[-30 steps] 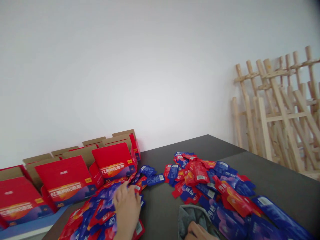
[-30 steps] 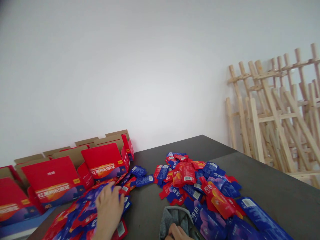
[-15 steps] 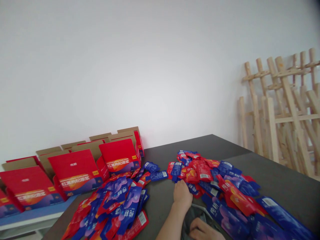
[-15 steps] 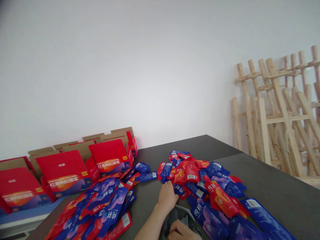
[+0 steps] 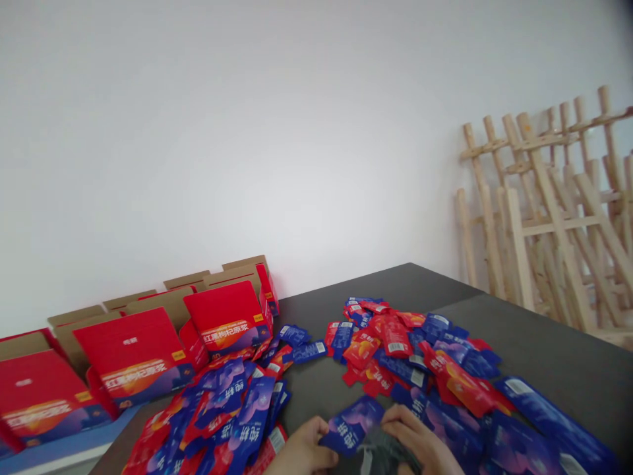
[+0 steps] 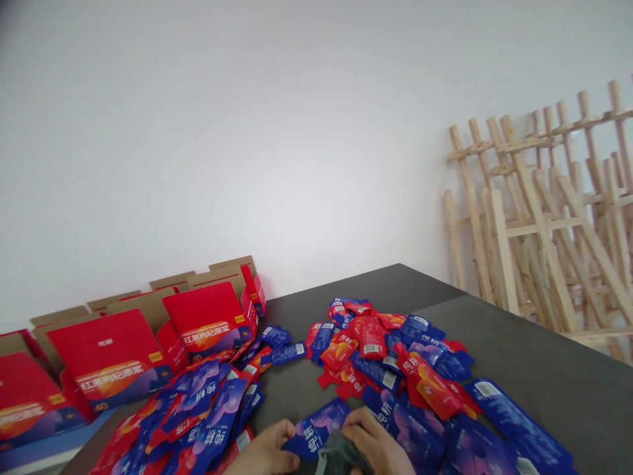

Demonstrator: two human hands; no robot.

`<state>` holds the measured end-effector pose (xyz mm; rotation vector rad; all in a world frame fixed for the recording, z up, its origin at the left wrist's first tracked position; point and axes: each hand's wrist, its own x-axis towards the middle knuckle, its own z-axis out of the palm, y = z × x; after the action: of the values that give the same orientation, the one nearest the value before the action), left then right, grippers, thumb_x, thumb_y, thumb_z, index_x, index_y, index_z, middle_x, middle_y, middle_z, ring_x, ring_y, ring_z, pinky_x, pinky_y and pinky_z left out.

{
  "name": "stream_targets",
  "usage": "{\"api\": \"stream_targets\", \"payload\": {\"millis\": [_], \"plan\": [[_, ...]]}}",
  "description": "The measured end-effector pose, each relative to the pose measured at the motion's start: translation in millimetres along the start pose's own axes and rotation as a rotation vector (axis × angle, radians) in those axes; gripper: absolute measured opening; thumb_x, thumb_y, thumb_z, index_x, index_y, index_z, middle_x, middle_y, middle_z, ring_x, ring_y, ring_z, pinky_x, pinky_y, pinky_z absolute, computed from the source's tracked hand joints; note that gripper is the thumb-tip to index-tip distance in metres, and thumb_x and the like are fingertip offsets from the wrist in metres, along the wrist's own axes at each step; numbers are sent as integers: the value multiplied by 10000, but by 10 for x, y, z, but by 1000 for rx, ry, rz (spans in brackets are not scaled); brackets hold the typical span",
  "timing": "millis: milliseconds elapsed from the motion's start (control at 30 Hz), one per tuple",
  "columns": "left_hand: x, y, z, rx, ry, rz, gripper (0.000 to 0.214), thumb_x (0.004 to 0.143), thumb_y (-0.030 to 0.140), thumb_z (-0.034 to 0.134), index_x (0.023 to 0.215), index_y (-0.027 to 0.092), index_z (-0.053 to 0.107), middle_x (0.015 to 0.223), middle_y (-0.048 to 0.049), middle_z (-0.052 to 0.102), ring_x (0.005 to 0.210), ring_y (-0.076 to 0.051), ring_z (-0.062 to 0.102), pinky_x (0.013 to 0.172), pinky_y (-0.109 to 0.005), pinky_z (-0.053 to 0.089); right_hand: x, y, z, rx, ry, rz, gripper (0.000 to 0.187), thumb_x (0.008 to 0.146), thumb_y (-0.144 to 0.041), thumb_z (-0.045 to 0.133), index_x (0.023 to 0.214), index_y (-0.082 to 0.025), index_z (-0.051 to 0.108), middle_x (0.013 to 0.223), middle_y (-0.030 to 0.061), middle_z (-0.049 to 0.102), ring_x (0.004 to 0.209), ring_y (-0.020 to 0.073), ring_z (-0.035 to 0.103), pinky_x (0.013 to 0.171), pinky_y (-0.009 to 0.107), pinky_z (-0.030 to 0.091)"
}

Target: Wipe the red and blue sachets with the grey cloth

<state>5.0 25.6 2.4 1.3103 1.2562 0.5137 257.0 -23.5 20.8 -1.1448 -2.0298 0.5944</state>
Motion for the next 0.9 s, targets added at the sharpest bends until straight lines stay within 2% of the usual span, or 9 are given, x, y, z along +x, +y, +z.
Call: {"api": "stream_targets", "payload": {"millis": [100, 167, 233, 300, 400, 567, 733, 833, 900], "plan": [[-24, -129, -1, -230, -81, -5, 527, 430, 397, 798, 829, 182, 531, 576, 77, 525, 386, -33, 346, 408, -198, 205, 55, -121, -68, -99, 107, 89, 436, 716, -94, 410, 1083, -224, 606, 1152, 78, 576, 1052, 190, 581, 925, 292, 427], [17, -135, 76, -325, -79, -18, 546, 452, 521, 786, 799, 184, 534, 490, 103, 444, 355, -30, 278, 395, -208, 173, 103, -182, -2, -172, 55, 94, 482, 703, -77, 418, 1123, -222, 606, 1179, 77, 566, 1070, 186, 576, 937, 282, 423], [58, -94, 171, -313, -82, 8, 533, 509, 583, 742, 805, 182, 553, 432, 124, 368, 335, -35, 222, 388, -221, 122, 141, -205, 136, -241, -68, 50, 559, 633, -59, 468, 1142, -234, 615, 1201, 61, 567, 1093, 187, 569, 926, 256, 432], [65, -27, 249, -243, -87, 50, 499, 546, 535, 716, 863, 172, 586, 416, 131, 347, 327, -40, 195, 391, -234, 80, 160, -191, 287, -324, -158, 17, 647, 576, -43, 503, 1177, -254, 616, 1229, 50, 571, 1112, 204, 560, 908, 251, 452], [21, 52, 310, -176, -103, 71, 462, 574, 443, 649, 936, 159, 616, 391, 134, 319, 335, -56, 189, 400, -243, 80, 162, -140, 410, -439, -142, 30, 697, 582, -27, 510, 1231, -263, 604, 1260, 60, 574, 1116, 231, 557, 894, 281, 478], [-32, 49, 338, -151, -58, 65, 374, 607, 406, 615, 885, 162, 665, 388, 123, 293, 356, -66, 235, 438, -228, 142, 140, -34, 343, -484, -45, 78, 659, 641, -1, 456, 1241, -227, 606, 1246, 78, 579, 1128, 205, 562, 906, 269, 469], [-117, 144, 339, -143, -82, 96, 286, 600, 336, 643, 839, 184, 680, 481, 83, 426, 425, -78, 337, 472, -206, 249, 203, 73, 243, -568, 3, 158, 561, 693, -15, 456, 1197, -188, 629, 1250, 119, 587, 1125, 246, 574, 922, 334, 472], [-162, 192, 329, -190, -122, 142, 275, 591, 306, 666, 844, 200, 680, 521, 73, 457, 459, -87, 387, 514, -210, 318, 310, -15, 239, -612, 16, 166, 520, 711, -19, 459, 1177, -167, 636, 1261, 142, 578, 1132, 261, 565, 933, 358, 462], [-164, 178, 321, -212, -144, 143, 278, 593, 304, 674, 851, 203, 678, 522, 71, 452, 454, -90, 390, 517, -217, 332, 380, -153, 286, -574, -9, 96, 512, 697, -17, 458, 1147, -172, 646, 1217, 122, 594, 1120, 239, 561, 943, 332, 449]]}}
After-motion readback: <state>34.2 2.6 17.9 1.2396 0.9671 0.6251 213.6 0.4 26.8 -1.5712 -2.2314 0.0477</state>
